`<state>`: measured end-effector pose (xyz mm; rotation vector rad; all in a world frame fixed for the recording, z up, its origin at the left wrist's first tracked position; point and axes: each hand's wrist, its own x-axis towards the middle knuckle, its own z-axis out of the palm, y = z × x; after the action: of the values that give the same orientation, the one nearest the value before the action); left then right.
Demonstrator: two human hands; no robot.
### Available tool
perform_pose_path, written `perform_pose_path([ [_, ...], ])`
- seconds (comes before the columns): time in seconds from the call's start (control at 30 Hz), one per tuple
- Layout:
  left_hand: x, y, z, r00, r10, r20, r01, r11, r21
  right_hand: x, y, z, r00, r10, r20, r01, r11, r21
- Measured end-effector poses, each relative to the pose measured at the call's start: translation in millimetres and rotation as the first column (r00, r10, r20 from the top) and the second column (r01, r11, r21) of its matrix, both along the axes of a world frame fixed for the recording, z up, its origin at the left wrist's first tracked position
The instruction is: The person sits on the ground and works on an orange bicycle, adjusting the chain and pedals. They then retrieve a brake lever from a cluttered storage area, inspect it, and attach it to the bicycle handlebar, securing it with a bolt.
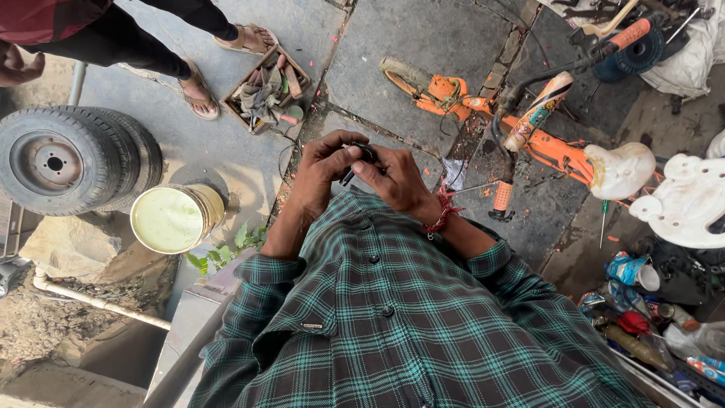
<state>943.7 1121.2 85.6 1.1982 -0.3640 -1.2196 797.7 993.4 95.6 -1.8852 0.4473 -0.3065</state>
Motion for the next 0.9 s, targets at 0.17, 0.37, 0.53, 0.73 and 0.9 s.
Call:
perform_pose_path([
  [0.17,-10.7,-9.2,-2.4,0.989,0.071,-0.129,-0.083,0.993,-0.088,-3.6,2.0,3.4,0.994,-0.088,-0.058,0.083,0.993,-0.084],
  [0.37,-23.2,-12.5,-15.0,0.919,0.198,-0.341,-0.237,0.969,-0.077,-11.3,9.5,-2.9,0.986,-0.162,-0.029,0.163,0.986,0.045],
  [0.53,-16.8,-12.7,-8.4,0.985,0.089,-0.149,-0.100,0.993,-0.067,-11.0,1.7,-9.4,0.986,-0.166,-0.003,0.152,0.898,0.413],
  [0.73,-3.7,-8.6,-3.3,0.997,-0.068,0.029,0.069,0.998,-0.002,-20.5,-0.3,-17.9,0.994,-0.098,-0.040,0.104,0.818,0.565],
  [0.9,-5.3,-14.3,-10.9,0.999,-0.002,-0.032,0.003,0.998,0.057,-18.2,-0.1,-26.4,0.984,-0.180,0.019,0.126,0.756,0.642],
])
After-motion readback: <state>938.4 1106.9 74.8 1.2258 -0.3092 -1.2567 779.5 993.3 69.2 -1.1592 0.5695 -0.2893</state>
